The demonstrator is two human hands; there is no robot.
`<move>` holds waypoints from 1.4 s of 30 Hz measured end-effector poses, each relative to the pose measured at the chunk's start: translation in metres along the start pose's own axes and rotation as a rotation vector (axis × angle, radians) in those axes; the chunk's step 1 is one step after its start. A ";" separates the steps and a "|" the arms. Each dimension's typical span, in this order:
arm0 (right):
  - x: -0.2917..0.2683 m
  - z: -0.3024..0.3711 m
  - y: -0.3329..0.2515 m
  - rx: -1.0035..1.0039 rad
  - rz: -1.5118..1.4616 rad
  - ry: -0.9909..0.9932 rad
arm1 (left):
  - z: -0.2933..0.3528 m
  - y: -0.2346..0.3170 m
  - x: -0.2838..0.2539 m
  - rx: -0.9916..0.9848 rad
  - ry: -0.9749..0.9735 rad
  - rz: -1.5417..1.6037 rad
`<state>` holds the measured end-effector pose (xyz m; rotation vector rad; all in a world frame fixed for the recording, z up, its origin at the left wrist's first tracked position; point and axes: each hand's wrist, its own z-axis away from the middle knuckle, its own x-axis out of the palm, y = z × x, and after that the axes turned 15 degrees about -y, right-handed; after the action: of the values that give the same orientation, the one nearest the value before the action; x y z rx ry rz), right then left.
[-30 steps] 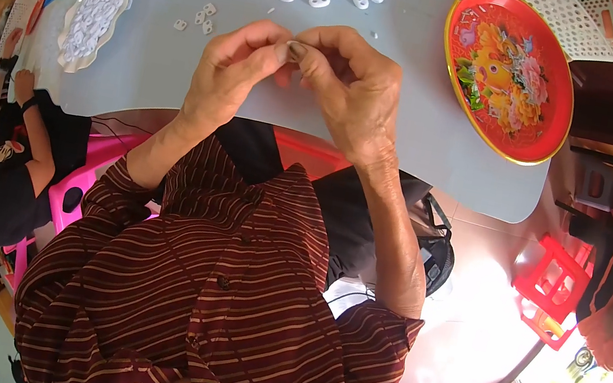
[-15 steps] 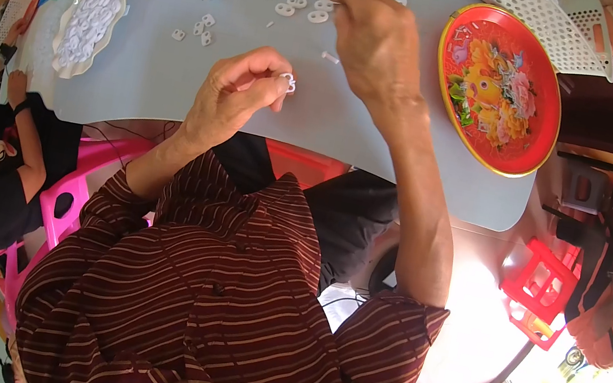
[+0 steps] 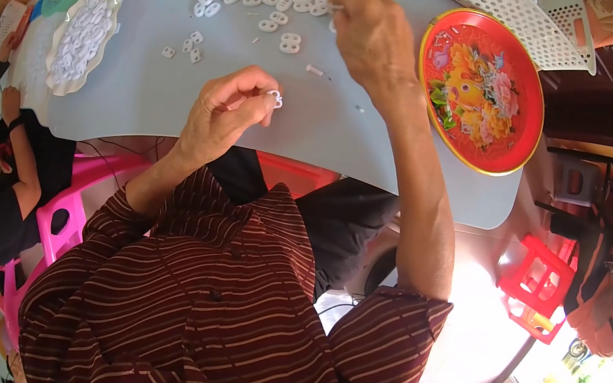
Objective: Manually assembling small white plastic components at a workstation.
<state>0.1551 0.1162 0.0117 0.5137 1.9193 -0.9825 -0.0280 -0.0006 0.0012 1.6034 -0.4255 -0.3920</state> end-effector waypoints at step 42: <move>-0.116 0.132 0.053 0.484 0.008 -0.294 | 0.001 0.000 0.000 0.008 0.000 -0.282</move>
<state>0.3203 0.0464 0.0505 0.6095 1.4161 -1.4415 -0.0285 -0.0010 0.0015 1.6752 -0.2005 -0.6036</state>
